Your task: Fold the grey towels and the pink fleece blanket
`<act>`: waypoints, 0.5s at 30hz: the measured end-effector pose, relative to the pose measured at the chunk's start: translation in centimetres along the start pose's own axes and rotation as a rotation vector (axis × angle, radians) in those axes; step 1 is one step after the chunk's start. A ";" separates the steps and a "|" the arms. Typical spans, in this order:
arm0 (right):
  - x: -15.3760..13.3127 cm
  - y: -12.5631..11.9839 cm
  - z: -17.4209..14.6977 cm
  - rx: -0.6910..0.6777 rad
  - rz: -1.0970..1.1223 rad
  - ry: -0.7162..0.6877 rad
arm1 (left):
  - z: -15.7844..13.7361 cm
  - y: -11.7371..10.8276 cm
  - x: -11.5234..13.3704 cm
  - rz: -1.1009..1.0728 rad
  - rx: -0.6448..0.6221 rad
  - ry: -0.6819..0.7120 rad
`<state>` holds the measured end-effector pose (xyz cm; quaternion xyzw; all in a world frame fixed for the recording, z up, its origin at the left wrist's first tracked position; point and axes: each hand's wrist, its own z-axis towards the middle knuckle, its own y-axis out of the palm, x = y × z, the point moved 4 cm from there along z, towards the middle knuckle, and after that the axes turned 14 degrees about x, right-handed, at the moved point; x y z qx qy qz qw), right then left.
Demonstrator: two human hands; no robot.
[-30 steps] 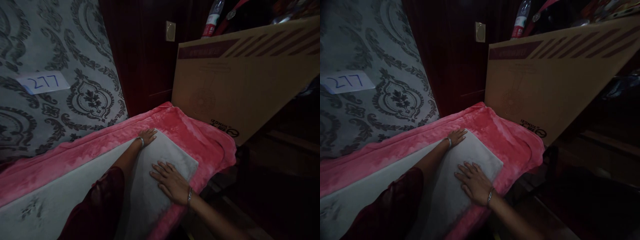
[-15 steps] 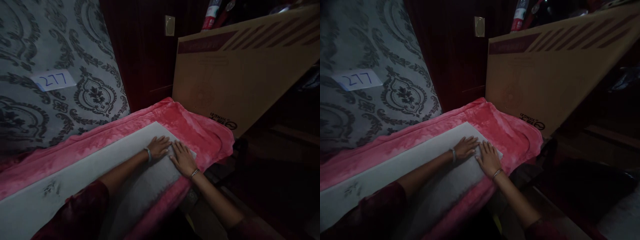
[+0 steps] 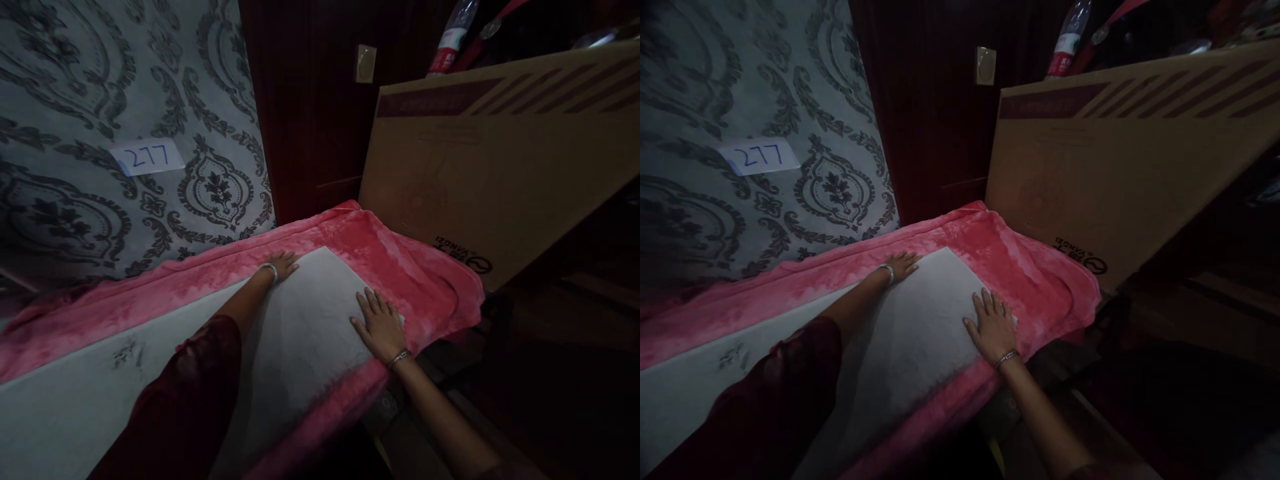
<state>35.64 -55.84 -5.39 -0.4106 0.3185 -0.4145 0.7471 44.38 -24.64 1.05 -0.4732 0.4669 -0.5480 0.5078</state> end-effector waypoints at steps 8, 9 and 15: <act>-0.9 -1.7 0.1 -0.021 0.005 -0.003 | -9.4 -2.1 0.7 -0.056 0.116 0.167; -2.1 -2.3 0.0 -0.019 0.041 -0.040 | -11.0 -1.7 1.9 -0.109 0.109 0.247; -11.7 -3.9 -3.5 -0.167 0.315 -0.466 | -16.7 1.0 6.5 -0.280 0.067 0.472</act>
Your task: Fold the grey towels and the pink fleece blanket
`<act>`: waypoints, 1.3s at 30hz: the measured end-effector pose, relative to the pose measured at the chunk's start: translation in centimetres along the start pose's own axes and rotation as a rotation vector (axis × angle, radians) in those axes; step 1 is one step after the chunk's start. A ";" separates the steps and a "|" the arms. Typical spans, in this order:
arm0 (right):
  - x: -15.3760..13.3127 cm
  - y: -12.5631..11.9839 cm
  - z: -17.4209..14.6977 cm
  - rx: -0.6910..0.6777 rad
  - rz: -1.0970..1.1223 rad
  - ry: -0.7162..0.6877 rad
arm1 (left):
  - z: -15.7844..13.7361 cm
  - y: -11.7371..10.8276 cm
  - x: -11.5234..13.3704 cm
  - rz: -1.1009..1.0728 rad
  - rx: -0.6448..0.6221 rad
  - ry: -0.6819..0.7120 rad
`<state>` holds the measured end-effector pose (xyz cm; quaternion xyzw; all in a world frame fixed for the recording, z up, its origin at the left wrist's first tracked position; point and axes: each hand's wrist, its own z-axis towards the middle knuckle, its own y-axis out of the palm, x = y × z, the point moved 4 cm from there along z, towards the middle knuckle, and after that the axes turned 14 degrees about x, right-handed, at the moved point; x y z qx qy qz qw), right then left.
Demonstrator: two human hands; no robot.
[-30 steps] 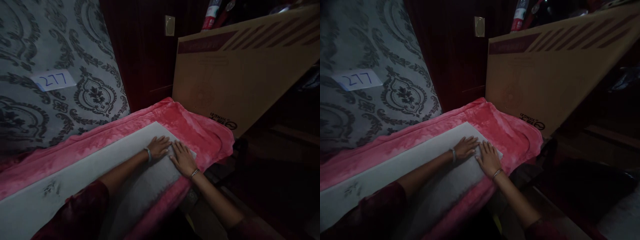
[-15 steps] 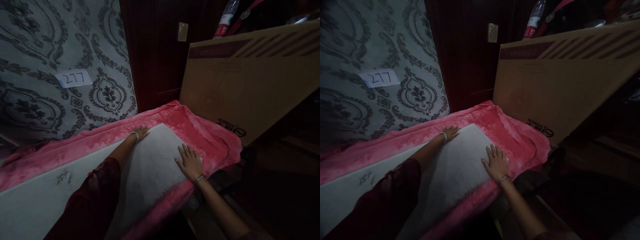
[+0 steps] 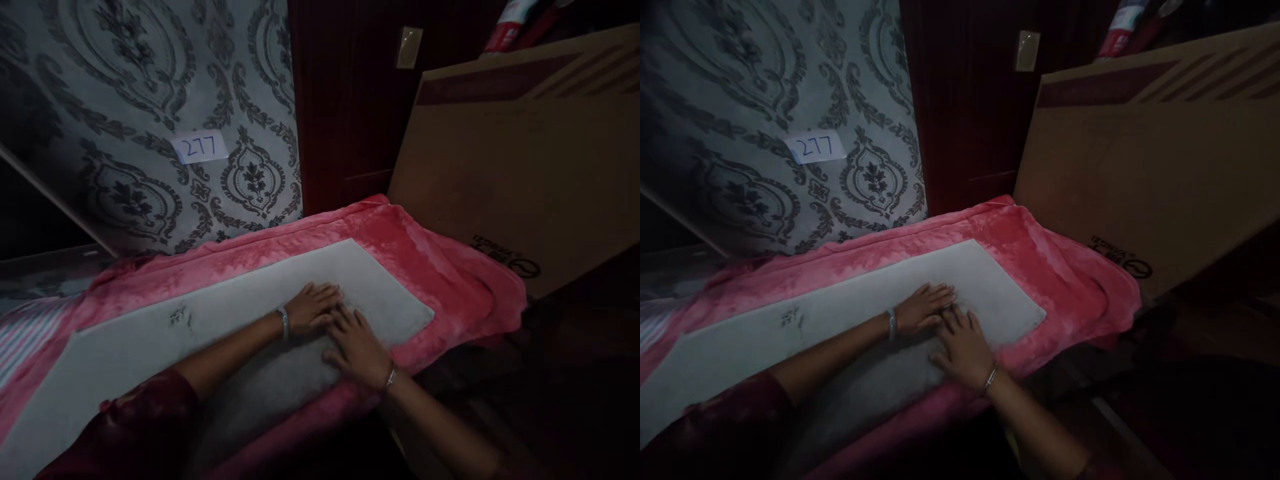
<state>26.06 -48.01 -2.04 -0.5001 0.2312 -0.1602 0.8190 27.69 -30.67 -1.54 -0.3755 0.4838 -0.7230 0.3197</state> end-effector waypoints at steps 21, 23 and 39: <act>-2.9 0.4 0.1 -0.094 0.103 -0.070 | -5.1 -4.6 -5.2 0.070 0.032 -0.261; -5.4 0.5 0.7 -0.111 0.242 -0.227 | -7.1 -3.8 -2.2 -0.033 0.020 -0.124; -10.0 3.4 0.7 -0.286 0.203 -0.432 | -9.5 -7.3 -13.9 0.351 0.065 -0.656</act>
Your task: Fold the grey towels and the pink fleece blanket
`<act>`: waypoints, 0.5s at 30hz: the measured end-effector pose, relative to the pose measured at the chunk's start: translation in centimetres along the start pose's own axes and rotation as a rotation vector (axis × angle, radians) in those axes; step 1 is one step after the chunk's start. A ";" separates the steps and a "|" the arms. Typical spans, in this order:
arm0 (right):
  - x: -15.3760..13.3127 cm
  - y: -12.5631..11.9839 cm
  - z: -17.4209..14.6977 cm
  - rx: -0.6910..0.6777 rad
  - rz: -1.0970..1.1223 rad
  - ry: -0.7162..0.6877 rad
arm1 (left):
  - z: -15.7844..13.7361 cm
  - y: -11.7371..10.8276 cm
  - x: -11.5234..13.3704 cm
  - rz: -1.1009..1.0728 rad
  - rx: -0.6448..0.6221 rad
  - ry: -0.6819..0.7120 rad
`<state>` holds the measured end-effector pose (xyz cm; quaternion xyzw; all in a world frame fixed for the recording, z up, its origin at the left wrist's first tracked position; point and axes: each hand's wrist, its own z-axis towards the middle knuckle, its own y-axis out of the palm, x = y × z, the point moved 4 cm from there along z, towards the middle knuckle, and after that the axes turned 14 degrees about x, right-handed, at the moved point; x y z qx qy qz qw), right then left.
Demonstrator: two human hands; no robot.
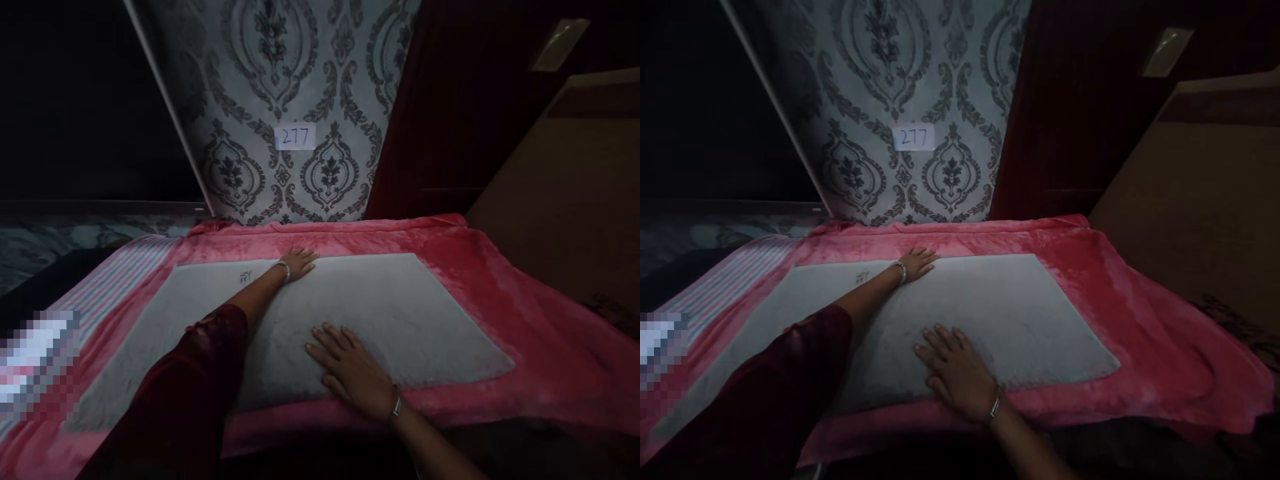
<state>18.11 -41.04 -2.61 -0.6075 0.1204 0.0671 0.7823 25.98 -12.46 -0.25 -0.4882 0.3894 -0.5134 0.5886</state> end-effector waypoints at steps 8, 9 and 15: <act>1.1 0.1 0.1 0.007 0.064 -0.071 | -10.5 -2.5 6.3 -0.135 -0.026 0.206; 1.2 -0.3 0.6 0.029 0.102 -0.089 | -13.2 -2.5 7.2 -0.172 -0.065 0.239; 1.3 -0.3 5.8 0.108 0.130 -0.210 | -25.1 -3.1 10.4 -0.212 -0.025 0.153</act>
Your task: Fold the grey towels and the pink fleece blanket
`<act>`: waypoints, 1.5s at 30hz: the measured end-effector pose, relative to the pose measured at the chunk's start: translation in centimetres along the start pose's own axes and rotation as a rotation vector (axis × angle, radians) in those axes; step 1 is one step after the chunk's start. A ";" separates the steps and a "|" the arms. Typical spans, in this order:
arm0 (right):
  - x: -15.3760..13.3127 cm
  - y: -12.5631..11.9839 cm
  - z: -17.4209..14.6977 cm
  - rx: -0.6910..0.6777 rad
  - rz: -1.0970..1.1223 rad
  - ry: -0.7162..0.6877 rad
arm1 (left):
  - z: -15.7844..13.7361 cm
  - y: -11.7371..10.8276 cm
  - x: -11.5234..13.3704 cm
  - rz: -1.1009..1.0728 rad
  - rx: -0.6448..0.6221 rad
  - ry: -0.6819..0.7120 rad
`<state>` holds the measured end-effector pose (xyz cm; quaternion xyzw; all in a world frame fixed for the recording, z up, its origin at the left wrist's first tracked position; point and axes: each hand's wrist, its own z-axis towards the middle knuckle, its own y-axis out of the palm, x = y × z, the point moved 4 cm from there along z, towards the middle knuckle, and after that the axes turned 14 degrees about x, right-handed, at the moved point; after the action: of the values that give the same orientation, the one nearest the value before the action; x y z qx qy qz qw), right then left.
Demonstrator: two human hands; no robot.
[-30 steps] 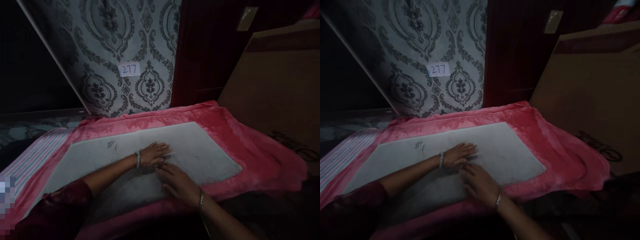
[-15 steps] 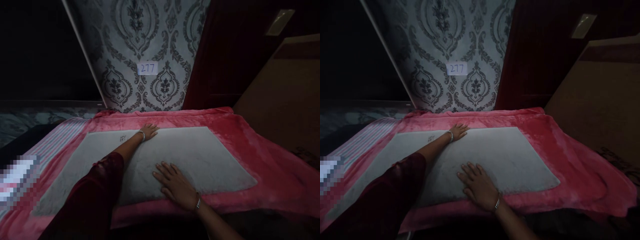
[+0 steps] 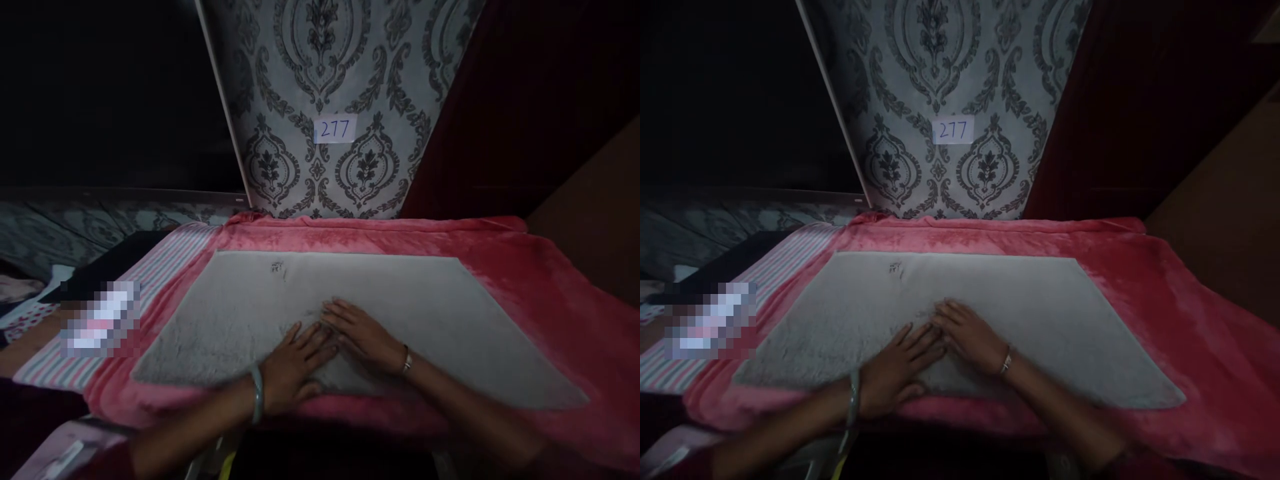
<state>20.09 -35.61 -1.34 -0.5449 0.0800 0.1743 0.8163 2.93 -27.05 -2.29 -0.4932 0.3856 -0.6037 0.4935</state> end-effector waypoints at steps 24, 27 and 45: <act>4.9 4.6 14.1 -0.084 -0.336 0.225 | -4.4 -1.4 -0.5 0.077 0.509 -0.310; -2.2 7.1 12.7 -0.152 -0.192 -0.169 | -7.7 -2.4 -1.4 0.161 0.720 -0.430; -9.6 11.3 22.0 -0.163 -0.159 -0.325 | -12.6 -2.6 -2.8 0.272 0.781 -0.518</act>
<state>5.69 -13.46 0.67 -0.5786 -0.1105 0.2007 0.7827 -9.82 -23.99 -3.12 -0.3504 0.0558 -0.4907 0.7958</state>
